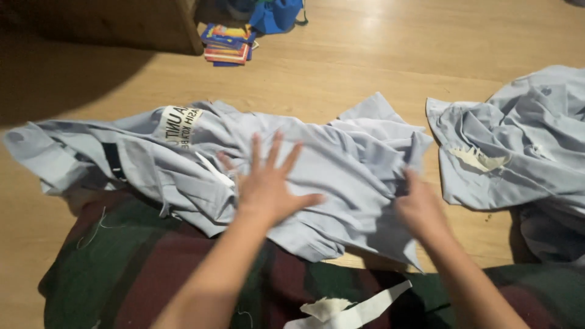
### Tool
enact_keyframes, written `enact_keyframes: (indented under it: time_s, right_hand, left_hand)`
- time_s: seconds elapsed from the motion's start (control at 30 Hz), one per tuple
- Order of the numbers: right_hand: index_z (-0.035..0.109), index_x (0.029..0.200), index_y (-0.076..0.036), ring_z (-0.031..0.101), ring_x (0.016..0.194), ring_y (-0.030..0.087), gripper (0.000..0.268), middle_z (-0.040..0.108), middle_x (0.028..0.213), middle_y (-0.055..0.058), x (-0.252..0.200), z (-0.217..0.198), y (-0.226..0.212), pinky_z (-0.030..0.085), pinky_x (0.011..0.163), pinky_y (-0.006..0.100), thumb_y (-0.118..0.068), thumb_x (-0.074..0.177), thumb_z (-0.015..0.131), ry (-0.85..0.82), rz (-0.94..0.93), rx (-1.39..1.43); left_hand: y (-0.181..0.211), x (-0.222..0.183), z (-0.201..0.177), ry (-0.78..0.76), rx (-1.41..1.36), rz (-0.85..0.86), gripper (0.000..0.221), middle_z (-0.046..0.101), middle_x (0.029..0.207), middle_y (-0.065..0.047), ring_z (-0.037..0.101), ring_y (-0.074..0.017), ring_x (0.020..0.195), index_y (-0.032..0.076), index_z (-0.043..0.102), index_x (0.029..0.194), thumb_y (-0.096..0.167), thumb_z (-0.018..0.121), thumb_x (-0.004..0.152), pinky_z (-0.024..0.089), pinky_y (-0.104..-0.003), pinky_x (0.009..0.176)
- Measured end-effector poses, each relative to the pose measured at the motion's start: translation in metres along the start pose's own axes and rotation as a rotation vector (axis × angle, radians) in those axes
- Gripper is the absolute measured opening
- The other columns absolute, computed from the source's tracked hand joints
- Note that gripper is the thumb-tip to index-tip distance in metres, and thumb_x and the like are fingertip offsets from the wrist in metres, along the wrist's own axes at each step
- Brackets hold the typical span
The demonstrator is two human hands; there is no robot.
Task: Using scissors to carefully remove a printed fabric strip from a light blue shirt.
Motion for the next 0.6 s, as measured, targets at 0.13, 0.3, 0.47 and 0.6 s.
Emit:
enact_keyframes:
  time_s: [0.13, 0.3, 0.47, 0.6]
  right_hand:
    - [0.039, 0.156, -0.001, 0.033, 0.144, 0.053, 0.074, 0.043, 0.148, 0.038, -0.007, 0.010, -0.075, 0.026, 0.120, 0.061, 0.003, 0.084, 0.052, -0.142, -0.147, 0.370]
    - [0.028, 0.158, 0.007, 0.015, 0.149, 0.058, 0.069, 0.028, 0.156, 0.043, -0.004, 0.008, -0.152, 0.009, 0.123, 0.062, 0.006, 0.092, 0.049, -0.204, -0.405, 0.502]
    - [0.031, 0.163, -0.021, 0.014, 0.148, 0.056, 0.070, 0.024, 0.164, 0.031, -0.009, 0.025, -0.186, 0.019, 0.123, 0.061, -0.008, 0.098, 0.055, -0.408, -0.383, 0.403]
    - [0.030, 0.163, -0.028, 0.015, 0.150, 0.050, 0.068, 0.028, 0.166, 0.022, -0.023, 0.027, -0.173, 0.021, 0.122, 0.060, -0.015, 0.101, 0.053, -0.441, -0.326, 0.383]
  left_hand:
    - [-0.067, 0.023, 0.033, -0.203, -0.004, -0.271, 0.115, 0.005, 0.174, 0.006, -0.003, -0.0410, 0.158, 0.044, 0.017, 0.163, 0.090, 0.061, 0.069, 0.032, -0.089, 0.094]
    - [-0.131, 0.018, 0.007, -0.142, 0.001, -0.514, 0.113, 0.011, 0.174, 0.003, 0.001, -0.0436, 0.156, 0.040, 0.019, 0.165, 0.087, 0.061, 0.070, 0.034, -0.082, 0.105]
    - [-0.153, 0.001, -0.016, -0.128, -0.128, -0.871, 0.108, -0.003, 0.174, -0.003, -0.011, -0.0474, 0.149, 0.027, 0.009, 0.168, 0.079, 0.052, 0.084, 0.042, -0.074, 0.104]
    - [-0.149, 0.002, -0.008, -0.073, -0.128, -0.879, 0.109, -0.003, 0.173, -0.008, -0.013, -0.0514, 0.146, 0.023, 0.011, 0.169, 0.077, 0.054, 0.085, 0.038, -0.076, 0.106]
Point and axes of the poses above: each hand's wrist, its own x-axis towards the middle knuckle, its own z-axis out of the palm, y = z × x, the point moved 3 cm from there along x, towards the middle knuckle
